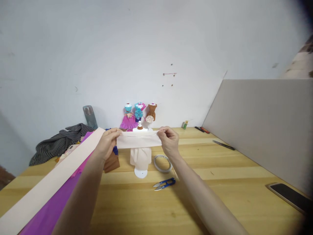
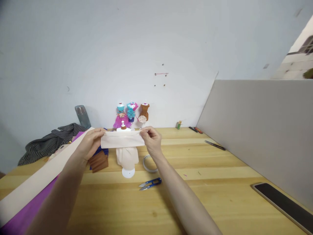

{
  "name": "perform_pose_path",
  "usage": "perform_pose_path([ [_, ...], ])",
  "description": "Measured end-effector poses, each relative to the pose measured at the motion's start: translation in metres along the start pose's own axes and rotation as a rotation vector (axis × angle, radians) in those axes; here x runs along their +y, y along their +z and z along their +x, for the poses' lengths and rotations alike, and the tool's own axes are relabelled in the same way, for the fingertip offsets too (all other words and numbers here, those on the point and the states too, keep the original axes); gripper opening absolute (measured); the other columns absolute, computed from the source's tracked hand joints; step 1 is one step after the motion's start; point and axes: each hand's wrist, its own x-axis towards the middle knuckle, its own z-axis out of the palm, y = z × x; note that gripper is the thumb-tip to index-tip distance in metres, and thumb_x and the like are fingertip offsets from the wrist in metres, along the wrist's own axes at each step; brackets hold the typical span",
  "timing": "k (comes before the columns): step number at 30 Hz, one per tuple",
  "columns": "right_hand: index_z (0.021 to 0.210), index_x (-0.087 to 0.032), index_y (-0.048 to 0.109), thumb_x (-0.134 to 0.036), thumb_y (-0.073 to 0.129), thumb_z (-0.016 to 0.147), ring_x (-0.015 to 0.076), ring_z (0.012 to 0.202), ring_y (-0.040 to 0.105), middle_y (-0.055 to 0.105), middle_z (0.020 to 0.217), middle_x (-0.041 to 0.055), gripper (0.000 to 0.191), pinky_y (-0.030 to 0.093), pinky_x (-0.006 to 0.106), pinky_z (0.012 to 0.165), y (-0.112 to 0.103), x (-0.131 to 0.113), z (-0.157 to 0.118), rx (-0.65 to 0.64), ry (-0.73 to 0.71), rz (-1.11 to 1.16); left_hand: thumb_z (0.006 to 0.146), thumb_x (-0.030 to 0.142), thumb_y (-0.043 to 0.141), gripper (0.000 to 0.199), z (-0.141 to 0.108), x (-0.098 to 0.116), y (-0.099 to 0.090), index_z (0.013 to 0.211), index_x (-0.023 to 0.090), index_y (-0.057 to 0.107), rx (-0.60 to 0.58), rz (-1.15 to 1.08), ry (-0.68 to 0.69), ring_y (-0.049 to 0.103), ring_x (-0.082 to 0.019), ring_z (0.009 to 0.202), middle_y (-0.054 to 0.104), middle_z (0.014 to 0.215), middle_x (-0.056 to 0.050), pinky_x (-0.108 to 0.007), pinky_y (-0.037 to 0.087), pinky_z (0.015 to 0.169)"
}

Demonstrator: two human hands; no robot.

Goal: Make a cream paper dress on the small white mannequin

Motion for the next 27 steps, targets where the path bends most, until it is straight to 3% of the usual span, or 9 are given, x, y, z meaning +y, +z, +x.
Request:
perform_pose_path([
  [5, 0.063, -0.018, 0.062, -0.032, 0.066, 0.071, 0.0095, 0.050, 0.044, 0.055, 0.057, -0.0022, 0.017, 0.035, 0.022, 0.046, 0.003, -0.006, -0.004, -0.009, -0.050, -0.014, 0.062, 0.023, 0.052, 0.009, 0.000, -0.009, 0.011, 0.055, 0.018, 0.049, 0.201, 0.087, 0.027, 0.041, -0.011, 0.052, 0.045, 0.055, 0.002, -0.021, 0.032, 0.046],
  [13, 0.065, -0.018, 0.064, -0.028, 0.067, 0.075, 0.0103, 0.051, 0.049, 0.059, 0.059, -0.0014, 0.015, 0.040, 0.023, 0.049, 0.003, -0.012, -0.010, -0.025, -0.160, -0.039, 0.070, 0.015, 0.042, 0.017, 0.001, -0.025, 0.026, 0.056, 0.020, 0.034, 0.471, 0.252, 0.287, 0.029, -0.012, 0.056, 0.029, 0.057, 0.005, -0.025, 0.023, 0.052],
  [21, 0.066, -0.019, 0.064, -0.020, 0.065, 0.078, 0.0107, 0.050, 0.051, 0.059, 0.057, -0.0016, 0.013, 0.039, 0.023, 0.047, 0.005, -0.025, -0.015, -0.069, -0.341, -0.075, 0.077, 0.010, 0.042, 0.023, -0.004, -0.023, 0.034, 0.058, 0.020, 0.035, 0.557, 0.338, 0.431, 0.030, -0.013, 0.060, 0.033, 0.057, 0.005, -0.029, 0.022, 0.058],
  [27, 0.065, -0.019, 0.065, -0.021, 0.066, 0.077, 0.0108, 0.051, 0.051, 0.061, 0.059, -0.0009, 0.011, 0.040, 0.023, 0.049, 0.004, -0.023, -0.014, -0.059, -0.291, -0.048, 0.076, 0.015, 0.041, 0.022, 0.003, -0.032, 0.038, 0.057, 0.021, 0.034, 0.577, 0.176, 0.519, 0.029, -0.013, 0.056, 0.030, 0.056, 0.005, -0.028, 0.022, 0.055],
])
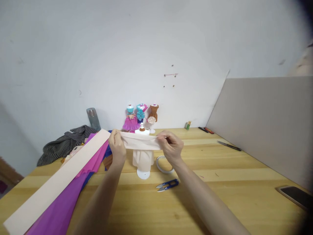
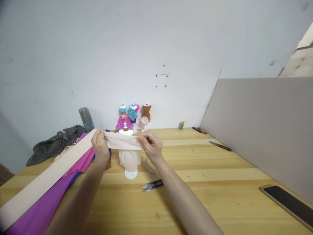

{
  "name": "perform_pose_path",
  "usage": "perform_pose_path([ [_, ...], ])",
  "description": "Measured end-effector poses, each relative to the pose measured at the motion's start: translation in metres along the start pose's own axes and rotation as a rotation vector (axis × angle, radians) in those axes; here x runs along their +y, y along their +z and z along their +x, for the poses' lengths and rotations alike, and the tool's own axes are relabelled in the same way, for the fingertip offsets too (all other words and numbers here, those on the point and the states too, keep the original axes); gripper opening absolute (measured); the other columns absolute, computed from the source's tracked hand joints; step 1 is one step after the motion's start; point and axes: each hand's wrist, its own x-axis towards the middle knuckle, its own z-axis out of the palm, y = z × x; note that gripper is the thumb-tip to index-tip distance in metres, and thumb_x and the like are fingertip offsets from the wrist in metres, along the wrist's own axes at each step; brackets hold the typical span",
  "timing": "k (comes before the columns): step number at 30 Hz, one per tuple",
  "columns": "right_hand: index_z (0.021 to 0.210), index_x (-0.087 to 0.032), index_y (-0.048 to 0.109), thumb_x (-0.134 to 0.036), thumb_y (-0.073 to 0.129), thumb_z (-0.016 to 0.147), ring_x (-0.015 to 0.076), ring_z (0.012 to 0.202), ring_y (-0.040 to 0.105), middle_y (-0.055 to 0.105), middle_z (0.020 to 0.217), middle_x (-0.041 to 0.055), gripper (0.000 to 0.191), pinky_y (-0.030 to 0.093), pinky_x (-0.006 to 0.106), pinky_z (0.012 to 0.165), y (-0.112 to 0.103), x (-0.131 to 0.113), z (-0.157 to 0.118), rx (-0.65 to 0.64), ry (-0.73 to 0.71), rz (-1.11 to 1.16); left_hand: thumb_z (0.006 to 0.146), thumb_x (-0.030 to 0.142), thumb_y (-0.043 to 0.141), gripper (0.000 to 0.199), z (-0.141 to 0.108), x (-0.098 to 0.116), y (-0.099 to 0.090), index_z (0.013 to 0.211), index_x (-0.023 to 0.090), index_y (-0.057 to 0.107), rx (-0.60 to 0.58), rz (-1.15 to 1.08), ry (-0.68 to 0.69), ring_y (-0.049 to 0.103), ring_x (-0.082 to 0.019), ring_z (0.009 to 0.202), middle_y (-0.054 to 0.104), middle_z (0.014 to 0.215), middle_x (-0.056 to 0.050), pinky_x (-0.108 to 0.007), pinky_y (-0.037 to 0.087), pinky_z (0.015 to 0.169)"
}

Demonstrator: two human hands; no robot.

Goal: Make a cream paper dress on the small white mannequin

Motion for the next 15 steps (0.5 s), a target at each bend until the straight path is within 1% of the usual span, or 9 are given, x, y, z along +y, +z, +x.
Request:
perform_pose_path([
  [4, 0.063, -0.019, 0.065, -0.028, 0.068, 0.073, 0.0107, 0.050, 0.048, 0.060, 0.058, -0.0007, 0.013, 0.038, 0.023, 0.047, -0.001, 0.007, 0.000, 0.037, 0.143, 0.033, 0.072, 0.019, 0.042, 0.018, -0.001, -0.010, 0.004, 0.055, 0.020, 0.036, 0.016, -0.156, -0.015, 0.028, -0.012, 0.053, 0.029, 0.054, 0.005, -0.027, 0.021, 0.051],
  [9, 0.064, -0.018, 0.063, -0.034, 0.067, 0.072, 0.0100, 0.049, 0.045, 0.057, 0.057, -0.0017, 0.018, 0.036, 0.022, 0.046, -0.003, 0.014, 0.003, 0.037, 0.213, 0.055, 0.072, 0.021, 0.046, 0.023, -0.003, -0.008, 0.005, 0.051, 0.020, 0.035, 0.025, -0.303, -0.051, 0.031, -0.010, 0.051, 0.031, 0.052, 0.004, -0.024, 0.025, 0.048],
  [11, 0.065, -0.018, 0.063, -0.038, 0.066, 0.074, 0.0102, 0.051, 0.044, 0.056, 0.058, -0.0015, 0.022, 0.036, 0.022, 0.047, -0.003, 0.016, 0.004, 0.042, 0.242, 0.064, 0.075, 0.028, 0.051, 0.029, -0.003, -0.008, 0.006, 0.051, 0.020, 0.036, 0.026, -0.345, -0.075, 0.034, -0.010, 0.050, 0.035, 0.052, 0.005, -0.023, 0.028, 0.048],
  [13, 0.065, -0.018, 0.062, -0.044, 0.065, 0.075, 0.0107, 0.052, 0.044, 0.055, 0.058, -0.0012, 0.028, 0.036, 0.023, 0.048, -0.003, 0.018, 0.005, 0.045, 0.272, 0.073, 0.078, 0.040, 0.055, 0.036, -0.003, -0.009, 0.008, 0.053, 0.019, 0.040, 0.025, -0.381, -0.112, 0.038, -0.010, 0.049, 0.040, 0.051, 0.004, -0.022, 0.032, 0.049],
  [15, 0.065, -0.018, 0.061, -0.050, 0.064, 0.075, 0.0109, 0.052, 0.043, 0.054, 0.058, -0.0011, 0.033, 0.035, 0.023, 0.048, -0.003, 0.021, 0.005, 0.041, 0.299, 0.086, 0.078, 0.052, 0.058, 0.042, -0.002, -0.013, 0.009, 0.057, 0.019, 0.044, 0.012, -0.414, -0.156, 0.041, -0.010, 0.048, 0.046, 0.052, 0.004, -0.022, 0.036, 0.049],
])
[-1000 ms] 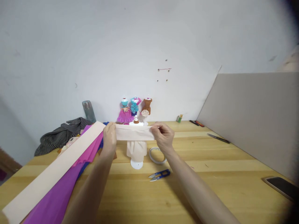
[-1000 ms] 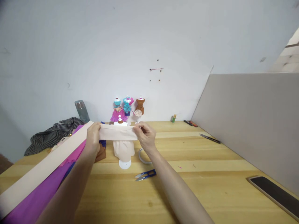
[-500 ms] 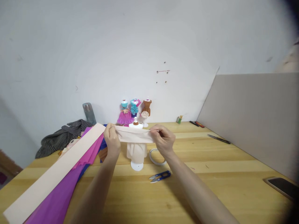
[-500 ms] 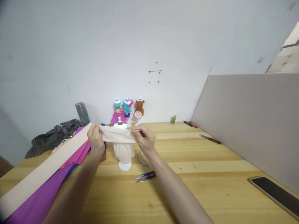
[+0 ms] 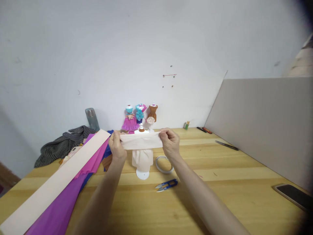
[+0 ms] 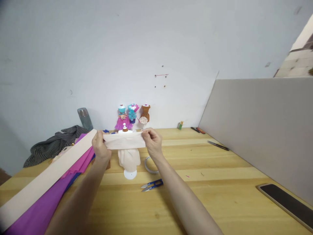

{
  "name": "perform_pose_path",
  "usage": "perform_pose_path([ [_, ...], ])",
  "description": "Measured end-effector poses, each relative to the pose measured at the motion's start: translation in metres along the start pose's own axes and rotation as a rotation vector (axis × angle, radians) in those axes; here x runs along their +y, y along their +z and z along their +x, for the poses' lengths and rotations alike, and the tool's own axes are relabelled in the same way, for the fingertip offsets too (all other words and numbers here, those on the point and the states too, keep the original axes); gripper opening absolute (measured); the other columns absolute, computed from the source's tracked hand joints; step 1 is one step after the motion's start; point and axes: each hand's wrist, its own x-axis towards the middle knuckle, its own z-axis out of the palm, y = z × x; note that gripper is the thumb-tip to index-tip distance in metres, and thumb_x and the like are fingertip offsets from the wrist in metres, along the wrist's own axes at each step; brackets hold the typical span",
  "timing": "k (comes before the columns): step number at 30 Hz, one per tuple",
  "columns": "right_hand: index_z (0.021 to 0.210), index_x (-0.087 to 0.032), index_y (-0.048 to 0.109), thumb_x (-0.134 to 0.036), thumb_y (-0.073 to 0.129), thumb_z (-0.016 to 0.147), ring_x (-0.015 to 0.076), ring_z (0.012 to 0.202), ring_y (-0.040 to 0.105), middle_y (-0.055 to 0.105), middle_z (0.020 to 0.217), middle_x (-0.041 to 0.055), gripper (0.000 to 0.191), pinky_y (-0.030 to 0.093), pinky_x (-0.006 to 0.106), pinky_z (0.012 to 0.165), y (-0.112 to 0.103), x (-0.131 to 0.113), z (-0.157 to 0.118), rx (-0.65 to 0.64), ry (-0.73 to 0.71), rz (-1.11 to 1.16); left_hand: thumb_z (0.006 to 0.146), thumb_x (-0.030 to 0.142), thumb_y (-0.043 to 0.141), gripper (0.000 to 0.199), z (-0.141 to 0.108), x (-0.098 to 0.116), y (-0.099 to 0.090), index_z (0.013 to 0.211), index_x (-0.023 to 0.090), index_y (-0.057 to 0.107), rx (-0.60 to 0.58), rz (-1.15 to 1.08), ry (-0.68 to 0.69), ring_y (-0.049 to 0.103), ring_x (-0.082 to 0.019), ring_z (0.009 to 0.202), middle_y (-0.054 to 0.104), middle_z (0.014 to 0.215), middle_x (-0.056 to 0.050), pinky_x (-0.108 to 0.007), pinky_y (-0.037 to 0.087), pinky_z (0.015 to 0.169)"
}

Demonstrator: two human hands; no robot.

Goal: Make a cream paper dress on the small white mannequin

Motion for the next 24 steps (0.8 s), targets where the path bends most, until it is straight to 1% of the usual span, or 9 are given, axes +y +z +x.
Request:
perform_pose_path([
  [2, 0.064, -0.018, 0.061, -0.054, 0.065, 0.074, 0.0113, 0.053, 0.042, 0.054, 0.058, -0.0009, 0.037, 0.034, 0.023, 0.049, 0.000, 0.002, 0.000, -0.014, 0.026, 0.011, 0.075, 0.061, 0.061, 0.048, 0.002, -0.002, -0.001, 0.059, 0.019, 0.045, -0.022, -0.028, -0.043, 0.043, -0.010, 0.047, 0.047, 0.052, 0.004, -0.022, 0.037, 0.048],
  [4, 0.065, -0.018, 0.062, -0.056, 0.066, 0.073, 0.0115, 0.053, 0.042, 0.054, 0.059, -0.0005, 0.039, 0.033, 0.024, 0.049, -0.001, 0.005, 0.000, -0.038, 0.051, 0.023, 0.070, 0.066, 0.064, 0.052, 0.004, -0.002, -0.001, 0.058, 0.020, 0.043, -0.057, -0.047, -0.077, 0.044, -0.009, 0.046, 0.046, 0.051, 0.004, -0.022, 0.038, 0.047],
  [9, 0.067, -0.018, 0.065, -0.056, 0.065, 0.075, 0.0109, 0.053, 0.042, 0.055, 0.060, -0.0007, 0.039, 0.031, 0.023, 0.048, -0.003, 0.005, 0.001, -0.105, 0.122, 0.048, 0.068, 0.067, 0.066, 0.054, 0.008, 0.003, 0.000, 0.058, 0.020, 0.041, -0.119, -0.052, -0.101, 0.043, -0.009, 0.045, 0.044, 0.050, 0.005, -0.021, 0.036, 0.045],
  [13, 0.070, -0.018, 0.065, -0.060, 0.063, 0.075, 0.0120, 0.052, 0.046, 0.056, 0.058, -0.0004, 0.042, 0.035, 0.024, 0.048, -0.003, -0.004, 0.002, -0.148, 0.222, 0.084, 0.072, 0.066, 0.062, 0.053, 0.006, 0.002, 0.001, 0.060, 0.020, 0.041, -0.073, -0.008, -0.046, 0.041, -0.008, 0.045, 0.040, 0.051, 0.006, -0.021, 0.032, 0.044],
  [16, 0.067, -0.019, 0.060, -0.071, 0.058, 0.071, 0.0132, 0.049, 0.048, 0.054, 0.053, -0.0005, 0.052, 0.038, 0.025, 0.045, -0.003, -0.012, 0.004, -0.115, 0.358, 0.164, 0.076, 0.065, 0.059, 0.051, 0.005, 0.000, 0.000, 0.060, 0.020, 0.041, -0.009, 0.053, 0.020, 0.040, -0.008, 0.047, 0.037, 0.052, 0.007, -0.021, 0.032, 0.047],
  [18, 0.066, -0.018, 0.058, -0.077, 0.051, 0.069, 0.0137, 0.047, 0.049, 0.054, 0.052, 0.0001, 0.060, 0.039, 0.026, 0.043, -0.003, -0.016, 0.004, -0.080, 0.416, 0.180, 0.078, 0.064, 0.057, 0.050, 0.003, 0.000, 0.000, 0.060, 0.019, 0.042, 0.024, 0.097, 0.065, 0.038, -0.009, 0.049, 0.037, 0.053, 0.006, -0.022, 0.032, 0.049],
  [20, 0.066, -0.018, 0.059, -0.081, 0.045, 0.070, 0.0138, 0.047, 0.049, 0.055, 0.053, 0.0013, 0.065, 0.039, 0.026, 0.042, -0.004, -0.018, 0.002, -0.042, 0.415, 0.146, 0.080, 0.063, 0.056, 0.050, 0.001, 0.003, 0.001, 0.060, 0.019, 0.043, 0.041, 0.138, 0.103, 0.037, -0.009, 0.050, 0.037, 0.053, 0.006, -0.023, 0.032, 0.050],
  [21, 0.067, -0.017, 0.060, -0.082, 0.043, 0.070, 0.0136, 0.047, 0.049, 0.055, 0.055, 0.0017, 0.067, 0.039, 0.026, 0.042, -0.004, -0.019, 0.001, -0.019, 0.388, 0.116, 0.081, 0.062, 0.055, 0.050, -0.001, 0.006, 0.002, 0.059, 0.019, 0.044, 0.048, 0.157, 0.121, 0.036, -0.009, 0.050, 0.036, 0.053, 0.006, -0.023, 0.031, 0.050],
  [24, 0.074, -0.017, 0.063, -0.077, 0.040, 0.077, 0.0128, 0.050, 0.048, 0.056, 0.059, 0.0017, 0.065, 0.039, 0.025, 0.045, -0.002, -0.022, -0.004, 0.052, 0.217, 0.002, 0.083, 0.060, 0.054, 0.049, -0.005, 0.013, 0.005, 0.058, 0.018, 0.044, 0.060, 0.211, 0.171, 0.034, -0.009, 0.052, 0.035, 0.054, 0.006, -0.023, 0.030, 0.052],
])
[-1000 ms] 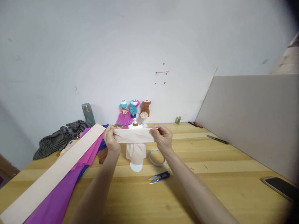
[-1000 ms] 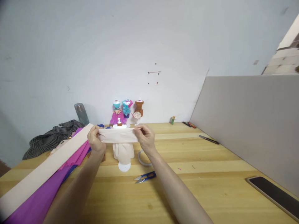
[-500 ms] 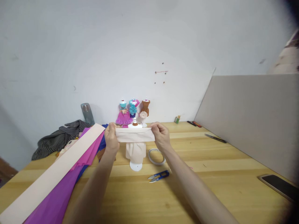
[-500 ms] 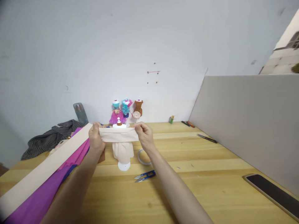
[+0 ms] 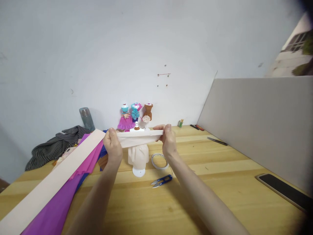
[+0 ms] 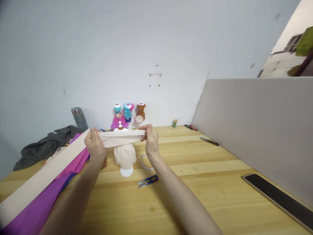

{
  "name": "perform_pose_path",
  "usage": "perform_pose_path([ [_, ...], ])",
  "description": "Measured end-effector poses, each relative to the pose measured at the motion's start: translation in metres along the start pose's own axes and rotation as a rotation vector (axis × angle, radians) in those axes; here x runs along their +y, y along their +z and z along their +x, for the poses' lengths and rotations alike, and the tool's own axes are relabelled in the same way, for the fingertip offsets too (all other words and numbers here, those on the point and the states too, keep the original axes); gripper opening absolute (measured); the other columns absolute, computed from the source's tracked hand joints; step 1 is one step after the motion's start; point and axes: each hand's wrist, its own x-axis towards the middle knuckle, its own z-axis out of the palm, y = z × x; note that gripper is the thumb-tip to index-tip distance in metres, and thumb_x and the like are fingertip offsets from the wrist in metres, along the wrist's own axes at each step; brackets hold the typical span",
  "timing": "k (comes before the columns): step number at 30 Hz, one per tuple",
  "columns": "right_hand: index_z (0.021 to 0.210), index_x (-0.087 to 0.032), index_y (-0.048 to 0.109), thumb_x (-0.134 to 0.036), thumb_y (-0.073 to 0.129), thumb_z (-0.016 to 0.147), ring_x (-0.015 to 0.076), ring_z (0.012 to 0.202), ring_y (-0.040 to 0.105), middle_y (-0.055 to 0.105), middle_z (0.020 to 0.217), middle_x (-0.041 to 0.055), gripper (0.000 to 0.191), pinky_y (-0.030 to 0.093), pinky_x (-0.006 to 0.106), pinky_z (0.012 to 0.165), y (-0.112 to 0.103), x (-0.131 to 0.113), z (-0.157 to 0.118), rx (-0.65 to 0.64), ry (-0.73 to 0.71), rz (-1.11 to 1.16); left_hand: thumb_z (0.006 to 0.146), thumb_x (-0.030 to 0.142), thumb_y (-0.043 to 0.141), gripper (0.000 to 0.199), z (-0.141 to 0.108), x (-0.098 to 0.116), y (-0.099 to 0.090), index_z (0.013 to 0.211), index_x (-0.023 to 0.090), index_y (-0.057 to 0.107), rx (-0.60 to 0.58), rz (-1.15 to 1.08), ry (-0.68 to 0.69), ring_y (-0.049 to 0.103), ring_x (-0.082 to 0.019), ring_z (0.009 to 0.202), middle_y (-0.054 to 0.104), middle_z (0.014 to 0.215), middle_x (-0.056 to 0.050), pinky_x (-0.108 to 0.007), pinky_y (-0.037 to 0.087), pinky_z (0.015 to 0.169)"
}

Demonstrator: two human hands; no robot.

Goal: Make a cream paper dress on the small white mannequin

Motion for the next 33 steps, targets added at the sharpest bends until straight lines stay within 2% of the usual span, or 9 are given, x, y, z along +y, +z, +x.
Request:
perform_pose_path([
  [3, 0.078, -0.018, 0.064, -0.067, 0.037, 0.086, 0.0124, 0.054, 0.046, 0.055, 0.065, 0.0012, 0.057, 0.036, 0.026, 0.049, 0.005, -0.003, -0.006, 0.041, -0.190, -0.121, 0.085, 0.058, 0.051, 0.049, -0.002, 0.006, 0.001, 0.058, 0.018, 0.043, 0.005, 0.041, 0.032, 0.031, -0.009, 0.052, 0.033, 0.053, 0.006, -0.024, 0.029, 0.052],
  [6, 0.071, -0.018, 0.060, -0.063, 0.038, 0.089, 0.0121, 0.054, 0.040, 0.046, 0.059, -0.0017, 0.053, 0.031, 0.026, 0.051, 0.011, -0.006, -0.008, 0.069, -0.271, -0.224, 0.086, 0.059, 0.050, 0.050, -0.004, 0.007, 0.001, 0.057, 0.019, 0.040, -0.005, 0.062, 0.042, 0.029, -0.009, 0.052, 0.030, 0.054, 0.007, -0.024, 0.028, 0.051],
  [9, 0.056, -0.021, 0.042, -0.064, 0.042, 0.086, 0.0104, 0.050, 0.029, 0.030, 0.052, -0.0052, 0.053, 0.025, 0.026, 0.048, 0.015, -0.007, -0.007, 0.140, -0.256, -0.252, 0.086, 0.060, 0.049, 0.050, -0.004, 0.006, 0.000, 0.058, 0.020, 0.038, -0.035, 0.070, 0.031, 0.029, -0.009, 0.051, 0.030, 0.054, 0.007, -0.024, 0.026, 0.049],
  [12, 0.055, -0.023, 0.026, -0.066, 0.043, 0.085, 0.0095, 0.050, 0.023, 0.022, 0.053, -0.0062, 0.055, 0.022, 0.026, 0.047, 0.017, -0.005, -0.007, 0.158, -0.238, -0.230, 0.086, 0.059, 0.048, 0.050, -0.004, 0.004, -0.001, 0.058, 0.020, 0.035, -0.054, 0.070, 0.021, 0.028, -0.009, 0.050, 0.029, 0.054, 0.007, -0.024, 0.025, 0.048],
  [17, 0.056, -0.023, 0.027, -0.066, 0.044, 0.084, 0.0095, 0.052, 0.022, 0.022, 0.055, -0.0060, 0.054, 0.022, 0.025, 0.047, 0.017, 0.000, -0.007, 0.140, -0.210, -0.172, 0.085, 0.059, 0.050, 0.051, -0.002, 0.001, -0.001, 0.059, 0.021, 0.030, -0.046, 0.065, 0.007, 0.024, -0.009, 0.051, 0.026, 0.055, 0.007, -0.025, 0.022, 0.048],
  [24, 0.055, -0.022, 0.035, -0.072, 0.047, 0.078, 0.0097, 0.050, 0.027, 0.029, 0.052, -0.0052, 0.056, 0.025, 0.024, 0.045, 0.020, 0.018, 0.000, 0.068, -0.130, -0.023, 0.081, 0.061, 0.056, 0.052, 0.006, -0.015, -0.002, 0.059, 0.020, 0.032, -0.054, -0.036, -0.086, 0.025, -0.008, 0.049, 0.027, 0.054, 0.008, -0.023, 0.023, 0.047],
  [30, 0.058, -0.022, 0.039, -0.074, 0.048, 0.076, 0.0098, 0.048, 0.031, 0.036, 0.054, -0.0043, 0.056, 0.027, 0.024, 0.045, 0.021, 0.027, 0.010, -0.041, -0.096, 0.070, 0.074, 0.065, 0.061, 0.052, 0.014, -0.021, 0.001, 0.060, 0.020, 0.041, -0.156, -0.222, -0.231, 0.036, -0.008, 0.046, 0.040, 0.051, 0.006, -0.022, 0.028, 0.045],
  [33, 0.058, -0.022, 0.038, -0.077, 0.047, 0.075, 0.0102, 0.048, 0.033, 0.037, 0.055, -0.0038, 0.058, 0.029, 0.024, 0.044, 0.025, 0.024, 0.018, -0.116, -0.069, 0.117, 0.071, 0.064, 0.066, 0.053, 0.019, -0.023, 0.004, 0.058, 0.020, 0.039, -0.224, -0.306, -0.304, 0.037, -0.008, 0.046, 0.038, 0.051, 0.006, -0.021, 0.027, 0.044],
])
